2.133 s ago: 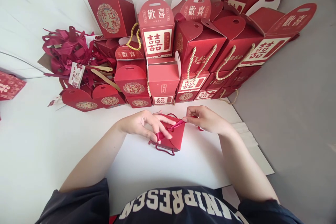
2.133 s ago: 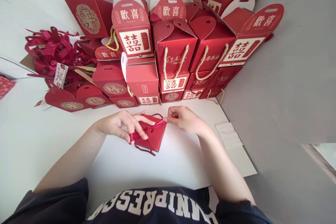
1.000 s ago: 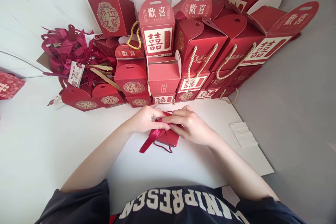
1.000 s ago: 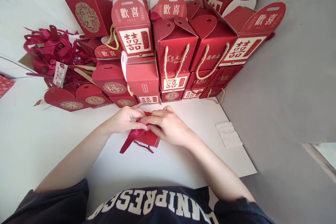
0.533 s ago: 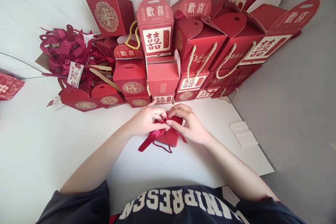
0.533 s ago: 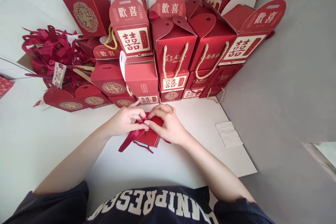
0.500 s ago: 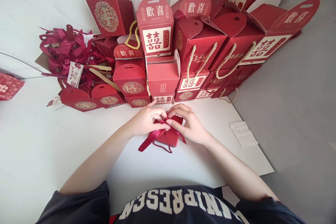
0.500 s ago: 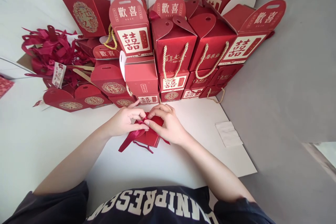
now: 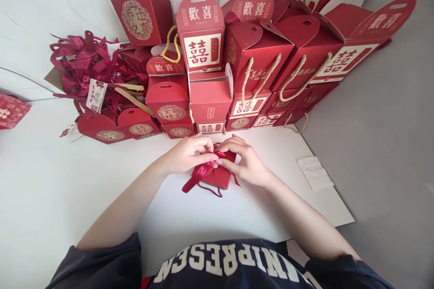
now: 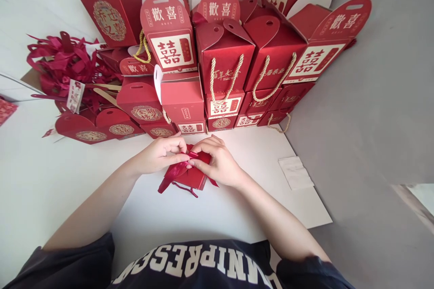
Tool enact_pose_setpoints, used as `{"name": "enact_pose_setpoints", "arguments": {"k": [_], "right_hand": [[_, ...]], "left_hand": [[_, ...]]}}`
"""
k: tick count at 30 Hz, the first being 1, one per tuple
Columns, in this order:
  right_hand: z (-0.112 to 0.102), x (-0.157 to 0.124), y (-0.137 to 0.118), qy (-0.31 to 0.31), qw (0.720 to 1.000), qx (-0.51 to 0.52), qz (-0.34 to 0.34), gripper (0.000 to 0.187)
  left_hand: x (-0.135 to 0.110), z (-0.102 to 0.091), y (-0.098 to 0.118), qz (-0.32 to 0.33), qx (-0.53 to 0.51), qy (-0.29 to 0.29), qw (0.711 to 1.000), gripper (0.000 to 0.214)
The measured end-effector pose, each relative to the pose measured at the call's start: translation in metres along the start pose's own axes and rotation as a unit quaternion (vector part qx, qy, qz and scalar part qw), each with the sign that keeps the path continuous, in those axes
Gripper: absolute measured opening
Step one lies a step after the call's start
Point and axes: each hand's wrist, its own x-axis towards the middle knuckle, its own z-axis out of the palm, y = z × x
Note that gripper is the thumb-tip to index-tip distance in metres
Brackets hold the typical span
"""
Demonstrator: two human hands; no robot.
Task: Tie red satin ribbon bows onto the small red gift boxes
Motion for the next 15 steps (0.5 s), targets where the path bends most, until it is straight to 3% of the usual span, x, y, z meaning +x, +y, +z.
{"name": "enact_pose_setpoints", "arguments": {"k": [4,10,15], "right_hand": [[0.0065,-0.0002,0.0043,0.019,1.000,0.011,-0.003,0.009],[0.0061,-0.0022,0.0094,0.026,0.998,0.059,0.016,0.014],[0.0041,-0.0034,0.0090,0.037,0.997,0.065,0.020,0.015]], "left_hand": [[-0.0004,0.0002,0.0019,0.001,-0.014,-0.005,1.000,0.024],[0.0006,-0.0024,0.0028,0.028,0.101,0.006,0.994,0.022],[-0.0002,-0.0017,0.0019,0.005,0.093,0.025,0.995,0.024]]}}
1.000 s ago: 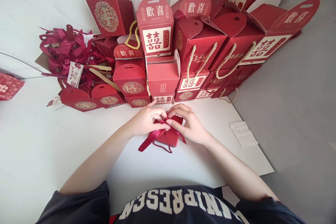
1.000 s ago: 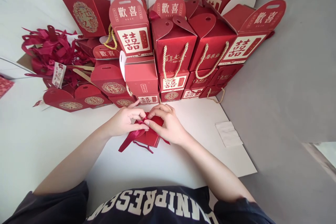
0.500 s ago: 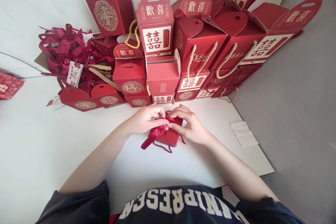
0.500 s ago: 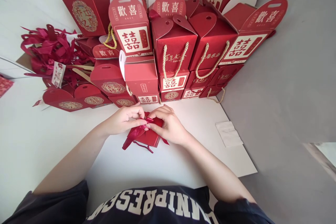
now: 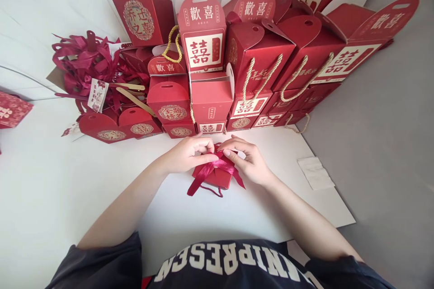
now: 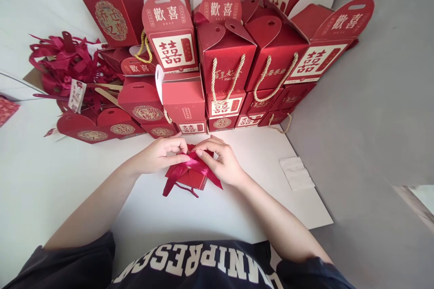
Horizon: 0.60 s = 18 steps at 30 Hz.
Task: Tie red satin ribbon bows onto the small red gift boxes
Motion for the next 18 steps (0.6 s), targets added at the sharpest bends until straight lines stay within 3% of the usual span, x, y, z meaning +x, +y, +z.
{"name": "enact_pose_setpoints", "arguments": {"k": [4,9,14,18], "right_hand": [[0.004,0.000,0.001,-0.007,0.999,-0.026,-0.028,0.009],[0.008,-0.002,0.009,0.038,0.993,-0.046,-0.101,0.007],[0.000,-0.004,0.012,-0.025,0.973,-0.110,-0.203,0.011],[-0.007,-0.001,0.008,-0.067,0.969,-0.118,-0.205,0.014]], "left_hand": [[-0.001,0.001,0.001,-0.008,-0.052,-0.017,0.998,0.022],[-0.002,0.001,0.002,0.000,-0.095,-0.022,0.995,0.020],[-0.001,0.002,0.002,-0.004,-0.056,-0.003,0.998,0.020],[-0.001,0.002,0.002,-0.007,-0.020,0.015,1.000,0.022]]}}
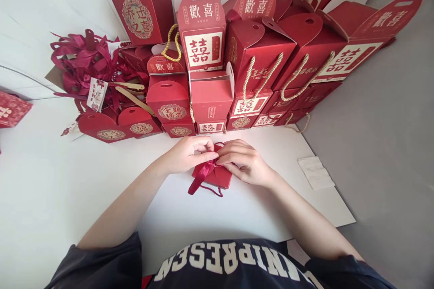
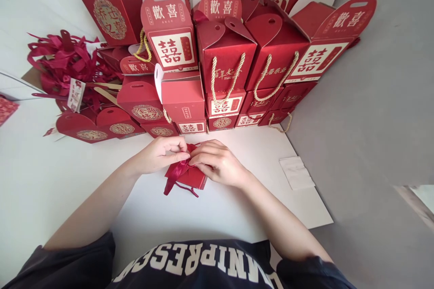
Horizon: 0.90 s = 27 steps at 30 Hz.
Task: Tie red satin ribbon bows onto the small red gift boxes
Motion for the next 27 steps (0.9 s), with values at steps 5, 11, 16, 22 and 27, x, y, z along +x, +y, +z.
{"name": "enact_pose_setpoints", "arguments": {"k": [5,11,16,22,27], "right_hand": [[-0.003,0.003,-0.003,-0.016,1.000,0.011,0.009,0.019],[0.003,0.003,-0.004,0.017,0.996,0.064,0.054,0.008],[0.008,0.005,-0.006,0.050,0.990,0.087,0.101,0.003],[0.006,0.004,-0.007,0.033,0.991,0.085,0.102,0.005],[0.001,0.005,-0.007,0.035,0.978,0.102,0.179,0.009]], "left_hand": [[0.000,0.000,0.003,-0.003,0.009,-0.003,1.000,0.030],[-0.007,0.002,0.011,0.029,0.110,0.016,0.993,0.013],[-0.018,0.031,0.016,0.041,0.265,0.144,0.953,0.014],[-0.019,0.054,0.007,0.134,0.466,0.257,0.836,0.012],[-0.016,0.044,-0.005,0.159,0.399,0.249,0.868,0.013]]}}
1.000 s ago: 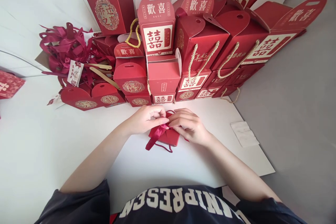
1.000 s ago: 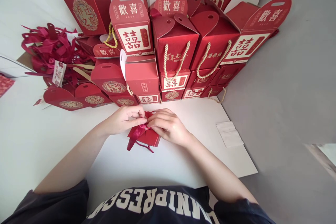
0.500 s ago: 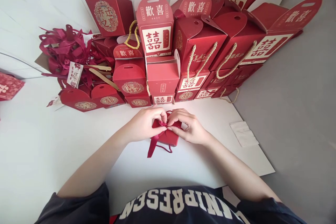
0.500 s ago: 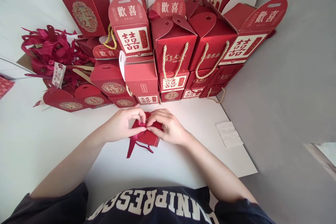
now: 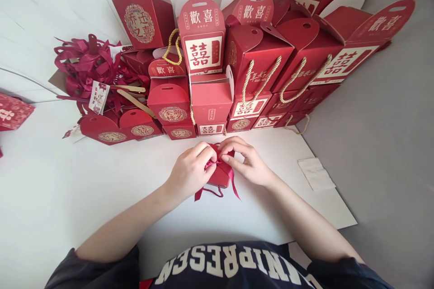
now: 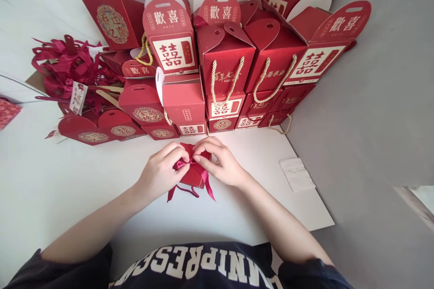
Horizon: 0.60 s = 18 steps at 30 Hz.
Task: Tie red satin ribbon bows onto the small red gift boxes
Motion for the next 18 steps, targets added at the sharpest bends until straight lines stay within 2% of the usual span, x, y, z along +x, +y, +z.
{"name": "enact_pose_setpoints", "arguments": {"k": [3,8,10,14,18], "right_hand": [[0.001,0.003,0.000,0.002,0.998,-0.001,0.062,0.014],[0.003,0.006,0.001,-0.047,0.982,0.140,0.119,0.019],[0.003,0.005,0.003,-0.033,0.974,0.170,0.148,0.019],[0.003,0.002,0.004,0.023,0.969,0.149,0.196,0.015],[0.001,0.001,0.001,0.016,0.972,0.137,0.192,0.012]], "left_hand": [[-0.001,0.000,-0.005,0.024,0.000,0.013,1.000,0.016],[-0.001,0.000,-0.005,0.107,0.063,0.051,0.991,0.018],[-0.001,-0.002,-0.004,0.118,0.086,0.055,0.988,0.017],[0.000,-0.009,-0.002,0.047,0.143,0.046,0.988,0.012],[0.003,-0.018,-0.003,-0.022,0.131,-0.008,0.991,0.022]]}}
